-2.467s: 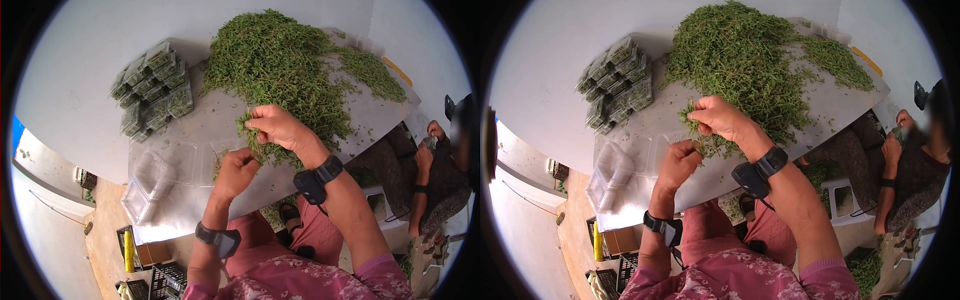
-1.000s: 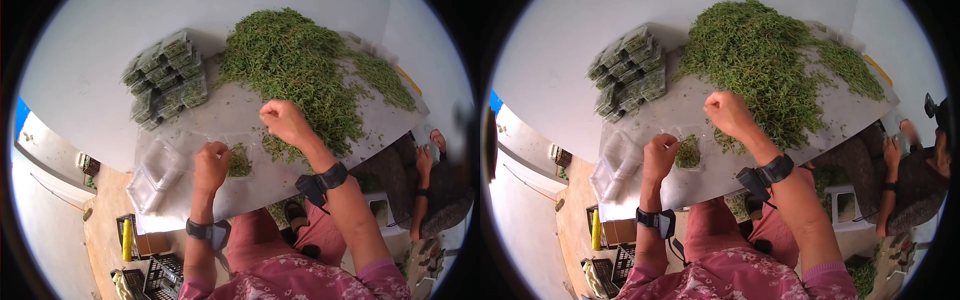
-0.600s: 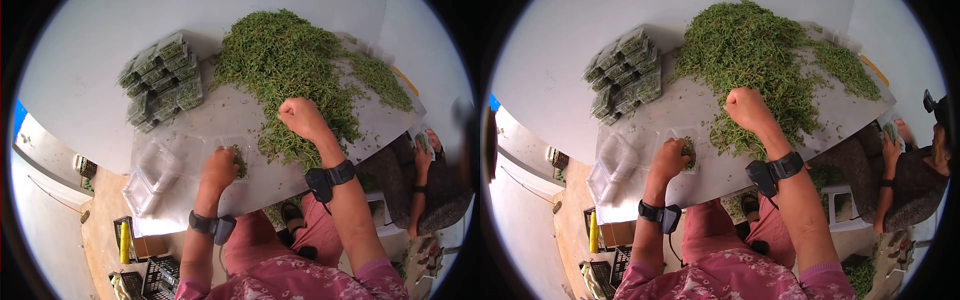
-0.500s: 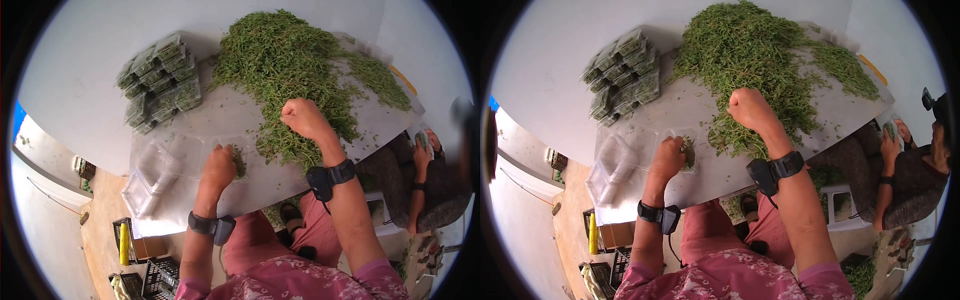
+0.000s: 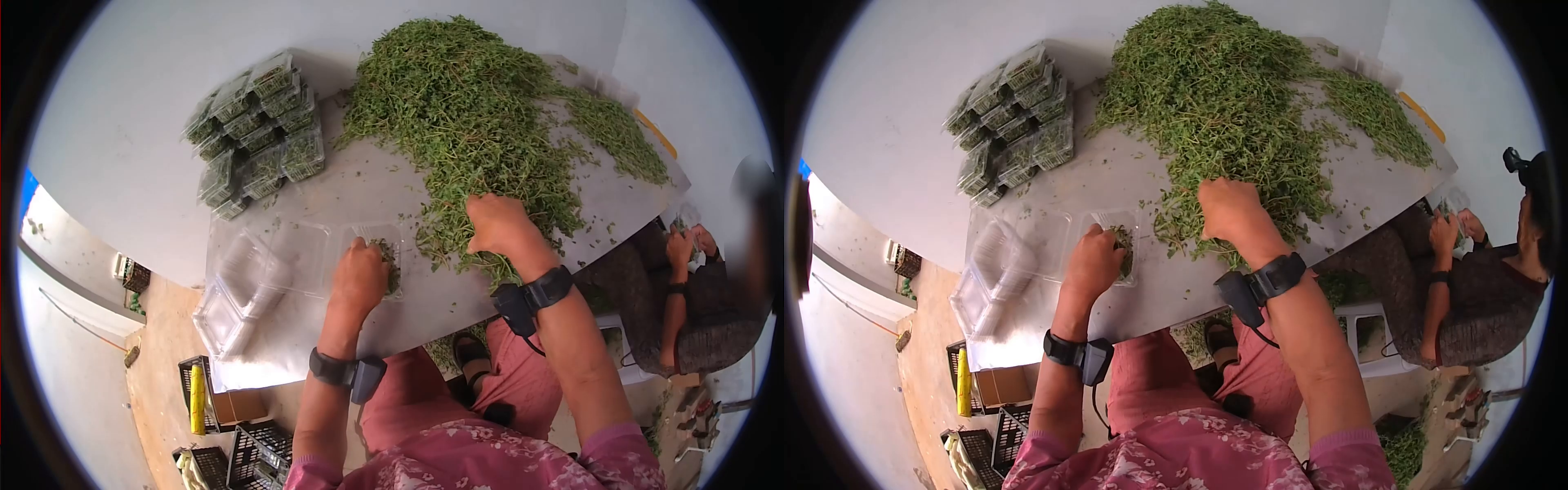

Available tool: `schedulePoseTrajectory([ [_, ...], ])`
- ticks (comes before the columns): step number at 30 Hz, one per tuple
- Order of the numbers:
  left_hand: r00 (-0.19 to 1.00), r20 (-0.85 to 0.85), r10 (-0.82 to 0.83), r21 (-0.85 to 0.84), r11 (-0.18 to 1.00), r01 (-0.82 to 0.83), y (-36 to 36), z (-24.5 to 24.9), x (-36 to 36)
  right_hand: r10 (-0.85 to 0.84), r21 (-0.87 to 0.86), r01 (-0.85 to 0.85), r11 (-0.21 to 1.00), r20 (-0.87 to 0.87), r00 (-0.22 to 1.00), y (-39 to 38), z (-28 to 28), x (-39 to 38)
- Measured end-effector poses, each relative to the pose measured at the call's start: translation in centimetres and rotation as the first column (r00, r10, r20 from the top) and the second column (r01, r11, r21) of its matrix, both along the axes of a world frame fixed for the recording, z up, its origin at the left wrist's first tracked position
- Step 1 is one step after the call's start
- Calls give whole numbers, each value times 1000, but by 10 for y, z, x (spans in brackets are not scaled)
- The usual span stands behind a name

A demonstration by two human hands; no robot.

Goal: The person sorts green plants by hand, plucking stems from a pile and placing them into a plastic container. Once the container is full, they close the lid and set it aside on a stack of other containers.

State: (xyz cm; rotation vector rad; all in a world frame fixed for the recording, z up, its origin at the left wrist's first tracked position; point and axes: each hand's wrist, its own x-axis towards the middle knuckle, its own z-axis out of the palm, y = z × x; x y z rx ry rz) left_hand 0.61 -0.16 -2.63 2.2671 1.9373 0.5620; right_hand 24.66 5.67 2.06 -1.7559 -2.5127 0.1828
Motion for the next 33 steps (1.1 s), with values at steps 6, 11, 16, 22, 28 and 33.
schedulePoseTrajectory([
  [6,998,24,-55,-5,998,55,2,3,-5,-64,-88,64,994,5,998,13,-4,1],
  [11,995,77,-57,-15,998,59,-3,8,-7,-70,-104,28,994,-417,906,21,1,21],
  [16,989,140,-54,111,993,39,-10,18,-1,8,-86,-63,994,-530,848,16,18,21],
  [22,885,456,-96,138,990,37,-10,35,18,28,-118,-140,983,-657,753,18,14,19],
  [28,792,608,-41,-61,993,99,-8,26,26,-41,-96,-30,995,-661,750,18,10,15],
  [33,702,712,-9,-133,980,147,-8,25,31,-15,-64,-38,997,-675,738,12,14,11],
])
